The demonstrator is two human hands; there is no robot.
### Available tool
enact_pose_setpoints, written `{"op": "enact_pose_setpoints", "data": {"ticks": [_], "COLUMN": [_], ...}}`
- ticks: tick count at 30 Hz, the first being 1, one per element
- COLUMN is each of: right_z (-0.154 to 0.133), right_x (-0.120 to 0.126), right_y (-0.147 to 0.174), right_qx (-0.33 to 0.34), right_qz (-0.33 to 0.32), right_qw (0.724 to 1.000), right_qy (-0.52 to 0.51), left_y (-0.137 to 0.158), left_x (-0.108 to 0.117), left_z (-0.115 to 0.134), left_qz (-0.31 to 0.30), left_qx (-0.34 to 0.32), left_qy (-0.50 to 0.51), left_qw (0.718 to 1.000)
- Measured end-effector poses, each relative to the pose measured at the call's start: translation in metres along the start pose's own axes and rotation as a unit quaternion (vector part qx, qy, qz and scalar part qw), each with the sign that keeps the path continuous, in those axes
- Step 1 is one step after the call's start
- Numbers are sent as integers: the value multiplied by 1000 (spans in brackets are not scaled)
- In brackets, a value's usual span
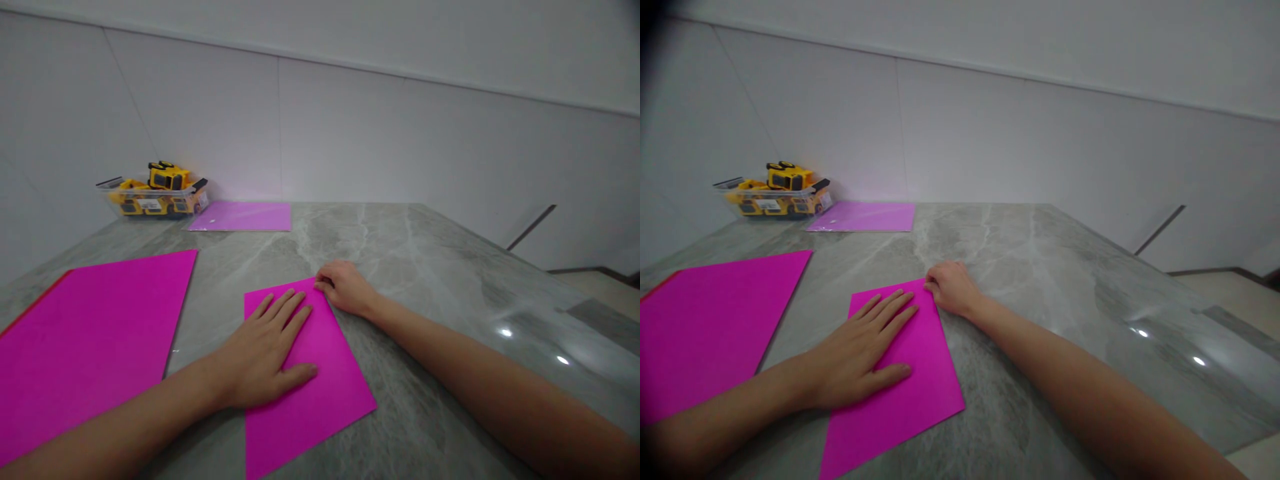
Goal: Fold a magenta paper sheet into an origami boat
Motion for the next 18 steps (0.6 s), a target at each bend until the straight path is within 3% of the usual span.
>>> {"op": "enact_pose_setpoints", "data": {"ticks": [7,13,18], "right_z": [-14,-35,-64], "right_x": [2,7,17], "right_y": [10,42,87], "right_qx": [-6,4,48], "right_qz": [-26,-47,25], "right_qw": [1000,999,996], "right_qy": [9,-7,-68], "left_y": [0,-3,-3], "left_x": [-4,-6,-5], "left_z": [-1,-3,-2], "left_qz": [-3,-5,-4], "left_qx": [3,7,14], "left_qy": [-2,-8,7], "left_qw": [1000,1000,1000]}}
Point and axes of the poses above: each hand's wrist, its own y-axis away from the middle knuckle, its own x-axis out of the back of the hand, z = x × y, the point moved 6 cm from there along -y, towards the middle knuckle, and after that the axes turned 11 degrees about x, right-handed, at the moved point
